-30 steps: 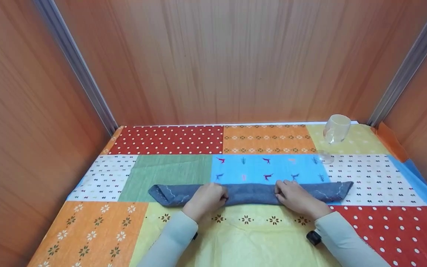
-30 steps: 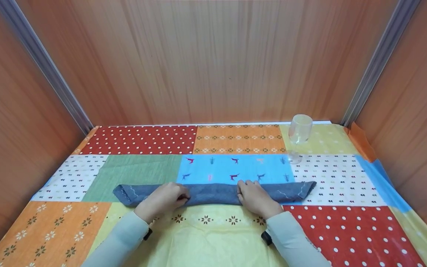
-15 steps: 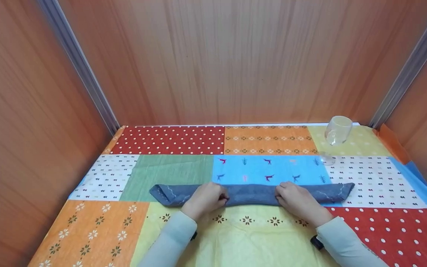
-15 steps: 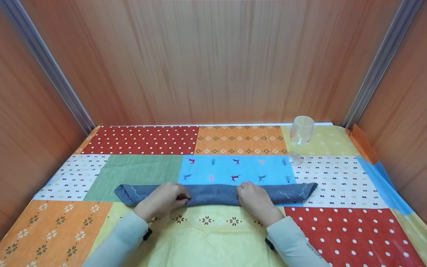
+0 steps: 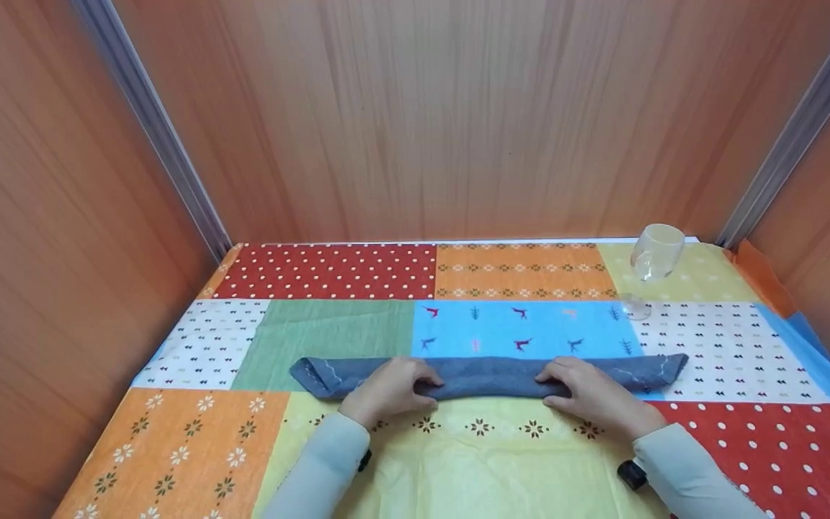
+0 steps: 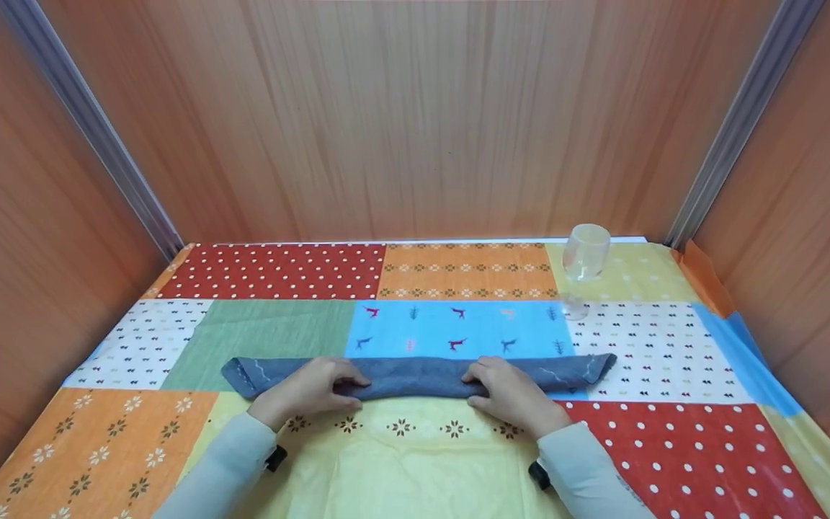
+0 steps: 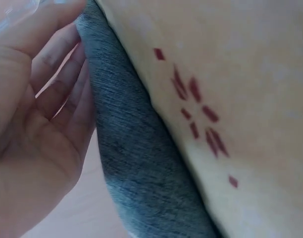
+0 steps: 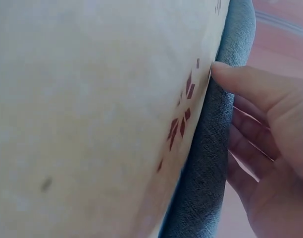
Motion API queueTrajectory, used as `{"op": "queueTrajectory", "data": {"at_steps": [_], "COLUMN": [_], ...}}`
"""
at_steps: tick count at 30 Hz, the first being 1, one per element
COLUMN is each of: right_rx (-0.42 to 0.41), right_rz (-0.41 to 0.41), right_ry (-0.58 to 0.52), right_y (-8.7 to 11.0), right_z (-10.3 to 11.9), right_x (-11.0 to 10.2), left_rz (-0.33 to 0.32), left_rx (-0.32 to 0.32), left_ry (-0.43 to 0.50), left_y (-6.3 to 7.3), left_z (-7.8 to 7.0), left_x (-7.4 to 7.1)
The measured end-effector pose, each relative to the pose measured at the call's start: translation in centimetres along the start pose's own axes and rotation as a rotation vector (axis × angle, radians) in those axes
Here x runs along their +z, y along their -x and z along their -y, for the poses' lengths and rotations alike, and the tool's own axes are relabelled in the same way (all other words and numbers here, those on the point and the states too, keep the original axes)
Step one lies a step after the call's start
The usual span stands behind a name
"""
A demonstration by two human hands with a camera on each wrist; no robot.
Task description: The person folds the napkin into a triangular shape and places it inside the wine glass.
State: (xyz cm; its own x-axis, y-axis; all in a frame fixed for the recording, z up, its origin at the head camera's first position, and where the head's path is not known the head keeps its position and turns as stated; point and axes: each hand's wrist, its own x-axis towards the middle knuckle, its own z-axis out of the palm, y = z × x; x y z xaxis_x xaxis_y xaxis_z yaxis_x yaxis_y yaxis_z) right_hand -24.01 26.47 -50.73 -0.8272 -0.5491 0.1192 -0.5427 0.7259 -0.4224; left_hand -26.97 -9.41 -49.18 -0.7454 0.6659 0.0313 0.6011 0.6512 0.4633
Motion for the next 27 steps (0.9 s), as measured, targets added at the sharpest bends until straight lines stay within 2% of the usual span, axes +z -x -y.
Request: {"op": "queueTrajectory", "data": {"at_steps": [4,11,17,22,27], "right_rx": [0.034,0.079,0.061,0.068,0.121], "right_rz": [0.006,0.006,-0.005,-0.011,0.012], "right_ry": [-0.022,0.020,0.035,0.027,-0.028], "right_y": [-0.3,-0.6,-0.8,-1.3,-2.0], "right_z": [0.3,0.7,0.6,0.6,0.2], "right_x": [-0.1,-0.1,0.1,0.1,0.1], "left_rz": [0.013,0.017,0.045,0.068,0.064], "left_rx": [-0.018,-0.046,-0.068,-0.071,-0.128], "left_ry": [0.009,-0.011,0.047,0.032,0.039], "left_y": [-0.2,-0.7,-1.2,-2.0,-2.8], "left_z": [0.1,0.3,0.8,1.1,1.5], "left_x": [0.0,-0.2,-0.6,-1.0,-0.8]}}
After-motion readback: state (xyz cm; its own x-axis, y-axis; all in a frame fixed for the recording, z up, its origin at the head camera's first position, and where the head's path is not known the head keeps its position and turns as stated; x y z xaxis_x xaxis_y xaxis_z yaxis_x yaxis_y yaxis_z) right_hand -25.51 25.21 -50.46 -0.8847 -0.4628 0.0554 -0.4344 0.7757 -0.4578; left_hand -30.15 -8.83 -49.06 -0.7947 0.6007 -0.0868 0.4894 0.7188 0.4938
